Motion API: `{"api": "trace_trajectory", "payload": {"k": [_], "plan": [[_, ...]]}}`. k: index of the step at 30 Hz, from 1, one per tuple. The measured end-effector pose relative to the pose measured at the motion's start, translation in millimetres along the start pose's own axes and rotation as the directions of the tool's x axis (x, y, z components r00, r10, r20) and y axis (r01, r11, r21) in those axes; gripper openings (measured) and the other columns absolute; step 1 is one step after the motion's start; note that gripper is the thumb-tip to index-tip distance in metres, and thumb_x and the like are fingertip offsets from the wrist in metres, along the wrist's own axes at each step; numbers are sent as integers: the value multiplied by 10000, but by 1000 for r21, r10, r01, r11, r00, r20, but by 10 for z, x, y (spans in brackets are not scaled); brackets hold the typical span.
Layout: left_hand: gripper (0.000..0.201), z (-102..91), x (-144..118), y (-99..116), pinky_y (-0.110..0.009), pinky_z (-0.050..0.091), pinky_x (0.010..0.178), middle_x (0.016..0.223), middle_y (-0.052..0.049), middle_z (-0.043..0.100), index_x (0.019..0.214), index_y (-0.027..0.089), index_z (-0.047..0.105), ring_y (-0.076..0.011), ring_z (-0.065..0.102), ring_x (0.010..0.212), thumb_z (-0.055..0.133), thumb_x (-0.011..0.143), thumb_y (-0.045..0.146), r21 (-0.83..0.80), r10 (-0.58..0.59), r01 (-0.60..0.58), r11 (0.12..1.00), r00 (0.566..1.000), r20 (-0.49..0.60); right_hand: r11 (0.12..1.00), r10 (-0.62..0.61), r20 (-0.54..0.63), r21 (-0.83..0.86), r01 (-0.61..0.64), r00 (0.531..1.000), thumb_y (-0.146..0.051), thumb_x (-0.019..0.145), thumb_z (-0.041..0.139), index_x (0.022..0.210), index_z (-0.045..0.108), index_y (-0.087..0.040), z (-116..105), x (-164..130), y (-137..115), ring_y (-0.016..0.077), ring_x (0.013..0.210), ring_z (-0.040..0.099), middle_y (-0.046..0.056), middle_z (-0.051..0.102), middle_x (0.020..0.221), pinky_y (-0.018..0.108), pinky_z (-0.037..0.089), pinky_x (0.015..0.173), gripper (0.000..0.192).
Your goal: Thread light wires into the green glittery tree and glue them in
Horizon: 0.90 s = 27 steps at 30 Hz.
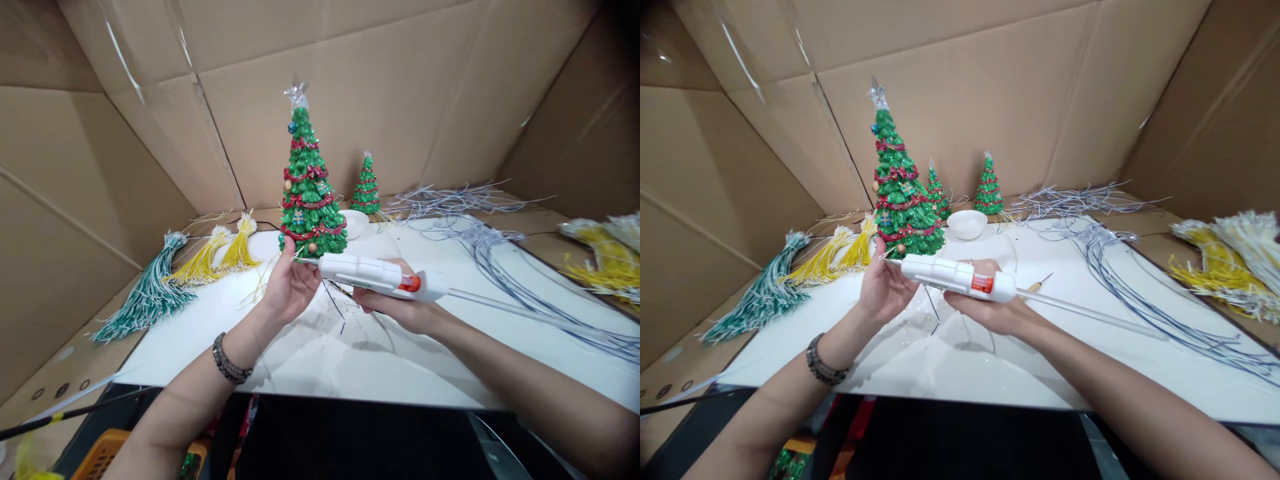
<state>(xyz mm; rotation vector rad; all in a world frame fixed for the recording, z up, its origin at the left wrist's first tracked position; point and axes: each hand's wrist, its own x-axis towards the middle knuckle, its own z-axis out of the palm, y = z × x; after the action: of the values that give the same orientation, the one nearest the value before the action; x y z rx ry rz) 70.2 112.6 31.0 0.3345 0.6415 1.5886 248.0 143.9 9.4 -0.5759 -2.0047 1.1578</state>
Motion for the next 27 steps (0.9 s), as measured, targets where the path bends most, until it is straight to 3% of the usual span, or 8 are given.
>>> {"api": "trace_trajectory", "payload": {"k": [5,12,21,27], "plan": [[486,31,-6,3,-180,542,597,610,8,701,741,170,684,-91,661,541,359,1048,359,3,-15,15,1000,1000,-18,999,-41,-25,4,41,999,-256,753,630,601,524,-211,6,-7,27,137,497,526,-6,554,543,255,397,456,190],[361,-28,12,-6,-192,558,633,635,20,702,745,171,683,-88,652,531,542,977,408,62,-4,3,998,1000,9,1000,24,-43,0,-24,999,-277,724,644,577,496,-216,11,-6,9,133,482,515,-9,547,513,245,389,431,218],[482,3,-3,2,-177,540,589,620,10,705,704,172,676,-82,651,520,399,1036,384,14,-21,21,1000,1000,3,1000,13,-40,-6,-13,999,-281,727,644,576,493,-217,12,-4,31,135,481,517,-8,553,519,253,401,441,223],[446,5,0,2,-179,541,597,615,15,702,717,173,677,-85,652,524,438,1024,391,23,-19,19,1000,1000,12,1000,4,-42,-2,-4,999,-287,723,644,560,490,-219,10,-4,5,139,483,522,-5,558,519,263,418,454,234]]}}
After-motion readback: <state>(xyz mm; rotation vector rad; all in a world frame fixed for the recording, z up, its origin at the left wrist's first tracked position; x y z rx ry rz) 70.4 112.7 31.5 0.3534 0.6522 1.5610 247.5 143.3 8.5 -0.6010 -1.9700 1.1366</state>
